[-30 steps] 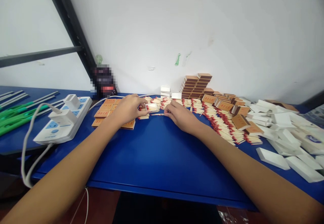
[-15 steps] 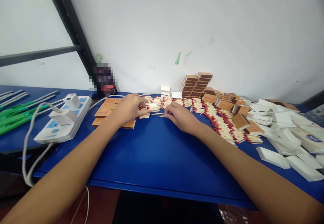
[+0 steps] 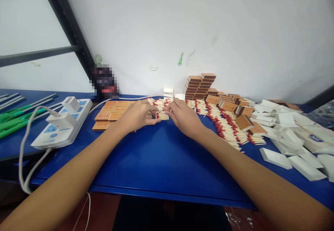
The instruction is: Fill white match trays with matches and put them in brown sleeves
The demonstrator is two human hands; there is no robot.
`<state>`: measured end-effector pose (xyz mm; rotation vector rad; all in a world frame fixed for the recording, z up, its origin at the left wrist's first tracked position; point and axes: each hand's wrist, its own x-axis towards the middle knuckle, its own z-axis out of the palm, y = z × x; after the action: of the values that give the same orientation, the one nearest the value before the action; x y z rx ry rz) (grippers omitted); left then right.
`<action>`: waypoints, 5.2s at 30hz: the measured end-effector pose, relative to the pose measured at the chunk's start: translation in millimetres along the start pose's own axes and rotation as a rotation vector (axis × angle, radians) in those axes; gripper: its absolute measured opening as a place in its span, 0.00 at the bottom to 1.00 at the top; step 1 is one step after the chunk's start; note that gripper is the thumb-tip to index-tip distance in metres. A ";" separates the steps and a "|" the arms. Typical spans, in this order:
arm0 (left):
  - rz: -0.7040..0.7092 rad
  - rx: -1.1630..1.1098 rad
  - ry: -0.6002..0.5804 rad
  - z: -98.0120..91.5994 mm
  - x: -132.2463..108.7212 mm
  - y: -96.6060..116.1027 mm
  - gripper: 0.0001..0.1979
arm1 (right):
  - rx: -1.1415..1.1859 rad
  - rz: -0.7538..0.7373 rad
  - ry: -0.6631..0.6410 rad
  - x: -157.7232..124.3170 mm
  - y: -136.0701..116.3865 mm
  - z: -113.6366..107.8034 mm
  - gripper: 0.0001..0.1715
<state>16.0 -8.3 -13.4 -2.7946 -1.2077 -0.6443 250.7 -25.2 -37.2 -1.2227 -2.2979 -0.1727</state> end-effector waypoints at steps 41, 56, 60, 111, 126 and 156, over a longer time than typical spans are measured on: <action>-0.150 0.083 0.042 -18.8 3.1 -11.4 0.15 | 0.128 0.119 -0.131 -5.4 -22.7 21.5 0.05; -0.139 0.059 0.002 -15.6 2.5 -14.7 0.14 | 0.117 0.071 -0.188 -8.8 4.3 8.0 0.08; -0.121 0.056 -0.002 -14.9 1.7 -10.3 0.14 | 0.098 0.077 -0.029 -9.4 12.2 -0.5 0.08; -0.102 0.016 0.017 -11.5 2.5 -4.7 0.12 | 0.119 0.076 -0.204 -6.8 65.7 -0.1 0.08; -0.021 0.003 0.010 -3.2 2.0 -5.6 0.12 | 0.184 0.069 -0.206 -8.6 35.8 -16.1 0.08; -0.045 0.024 -0.030 -3.2 1.3 0.3 0.13 | 0.156 0.122 -0.259 -7.8 43.1 -21.1 0.07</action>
<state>15.8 -8.2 -9.9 -2.7750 -1.2788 -0.5885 296.9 -13.1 -28.8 -1.3651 -2.3890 0.2175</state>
